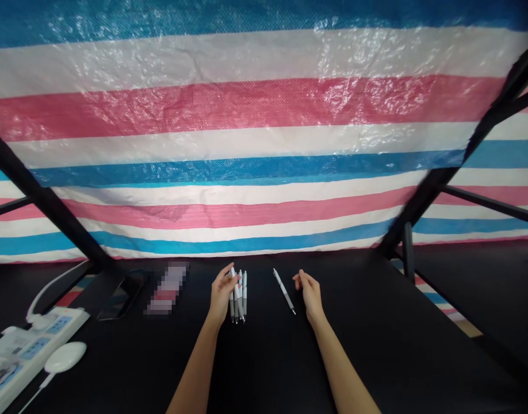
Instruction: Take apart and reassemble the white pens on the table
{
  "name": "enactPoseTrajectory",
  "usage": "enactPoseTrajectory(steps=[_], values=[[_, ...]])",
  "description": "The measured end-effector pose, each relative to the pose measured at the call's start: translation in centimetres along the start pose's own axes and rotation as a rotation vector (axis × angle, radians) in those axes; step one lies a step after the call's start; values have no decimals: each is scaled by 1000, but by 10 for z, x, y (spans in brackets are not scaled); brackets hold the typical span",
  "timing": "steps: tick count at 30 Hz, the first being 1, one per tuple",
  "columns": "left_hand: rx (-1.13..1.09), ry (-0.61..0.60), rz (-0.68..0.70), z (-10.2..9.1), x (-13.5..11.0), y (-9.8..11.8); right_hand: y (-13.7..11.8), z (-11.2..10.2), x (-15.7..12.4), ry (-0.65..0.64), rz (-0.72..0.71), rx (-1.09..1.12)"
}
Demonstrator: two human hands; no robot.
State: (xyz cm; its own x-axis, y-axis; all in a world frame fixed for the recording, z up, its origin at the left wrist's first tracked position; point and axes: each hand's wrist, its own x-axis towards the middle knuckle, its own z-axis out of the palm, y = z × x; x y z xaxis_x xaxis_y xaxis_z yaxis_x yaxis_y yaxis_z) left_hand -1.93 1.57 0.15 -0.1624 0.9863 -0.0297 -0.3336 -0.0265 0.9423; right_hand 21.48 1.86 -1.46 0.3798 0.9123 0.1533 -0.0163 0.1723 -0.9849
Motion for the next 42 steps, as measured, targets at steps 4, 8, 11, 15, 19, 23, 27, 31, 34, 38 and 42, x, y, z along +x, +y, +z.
enactPoseTrajectory(steps=[4,8,11,15,19,23,27,31,34,38,42], values=[[-21,29,4,1,-1,4,0,0,0,-8,-4,-24],[-47,38,10,0,1,3,-2,1,-1,-8,1,-32],[-56,44,4,-2,2,0,-2,1,-1,-13,2,-34],[-59,49,2,-3,3,-2,-2,1,-1,-23,9,-16],[-42,43,-4,-4,4,-3,-2,1,-1,-14,4,-11],[-35,50,-10,-4,4,-2,-1,1,-1,-16,2,-9],[-64,71,4,-5,4,-2,1,1,0,-25,5,-16],[-6,82,42,-5,5,-4,0,1,0,-32,4,-29],[115,102,98,-5,7,-7,-1,1,0,-27,11,-36],[301,125,181,-8,10,-14,-1,1,-1,-29,15,-29],[459,177,259,-12,13,-20,-1,1,-1,-22,10,-18]])
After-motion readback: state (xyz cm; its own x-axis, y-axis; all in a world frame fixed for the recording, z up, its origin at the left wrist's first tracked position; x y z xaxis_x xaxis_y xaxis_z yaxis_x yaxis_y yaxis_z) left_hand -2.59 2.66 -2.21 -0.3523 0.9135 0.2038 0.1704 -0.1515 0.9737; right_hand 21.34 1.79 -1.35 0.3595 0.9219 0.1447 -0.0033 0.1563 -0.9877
